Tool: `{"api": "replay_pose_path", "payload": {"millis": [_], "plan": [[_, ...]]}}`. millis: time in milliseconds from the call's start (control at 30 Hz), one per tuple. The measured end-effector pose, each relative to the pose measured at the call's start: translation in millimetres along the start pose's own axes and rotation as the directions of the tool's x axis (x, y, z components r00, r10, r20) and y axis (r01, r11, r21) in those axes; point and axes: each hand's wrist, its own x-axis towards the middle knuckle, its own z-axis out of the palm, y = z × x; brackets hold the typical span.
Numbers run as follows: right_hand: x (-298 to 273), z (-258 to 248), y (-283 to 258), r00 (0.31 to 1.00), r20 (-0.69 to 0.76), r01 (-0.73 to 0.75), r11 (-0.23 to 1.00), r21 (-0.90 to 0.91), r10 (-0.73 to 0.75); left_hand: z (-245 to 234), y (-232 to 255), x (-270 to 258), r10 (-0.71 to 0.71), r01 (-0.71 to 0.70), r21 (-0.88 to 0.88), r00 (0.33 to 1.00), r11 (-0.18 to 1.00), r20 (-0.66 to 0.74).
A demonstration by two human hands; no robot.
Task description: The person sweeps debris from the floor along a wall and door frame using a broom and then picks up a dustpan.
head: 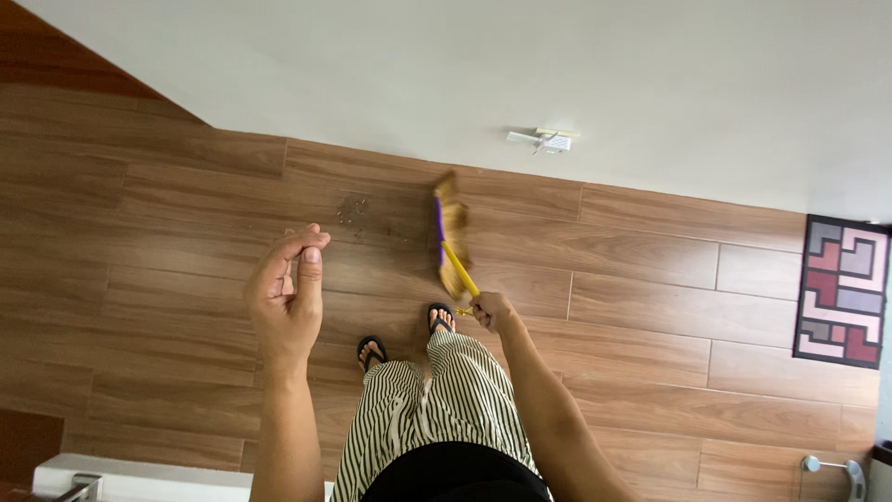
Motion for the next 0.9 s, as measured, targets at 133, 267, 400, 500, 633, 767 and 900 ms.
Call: {"api": "replay_pose_path", "payload": {"millis": [133,267,400,500,633,767,900], "plan": [[-16,2,-6,0.993,0.051,0.109,0.993,-0.047,-0.107,-13,0,-1,0.060,-0.059,0.062,0.998,0.996,-0.012],[-88,-66,7,0.955,-0.153,0.239,0.964,-0.113,-0.255,-22,4,-4,-0.099,0.097,-0.050,0.994,0.994,-0.048],[-130,-134,56,0.903,-0.237,0.348,0.933,-0.089,-0.359,-32,-2,1,0.069,-0.069,0.001,0.998,0.998,-0.010],[-131,-146,85,0.851,-0.391,0.280,0.932,-0.229,-0.351,-46,-7,3,0.085,-0.085,0.006,0.996,0.996,0.007],[-96,-96,98,0.706,-0.584,0.175,0.898,-0.404,-0.400,-78,-17,9,0.093,-0.090,-0.066,0.995,0.994,0.039],[-40,-13,96,0.771,-0.608,0.272,0.961,0.047,-0.189,-129,-33,10,0.068,-0.062,-0.069,0.993,0.996,0.093],[1,85,101,0.891,-0.441,0.191,0.970,0.149,-0.107,-185,-57,7,0.103,-0.105,0.007,0.981,0.994,0.163]]}}
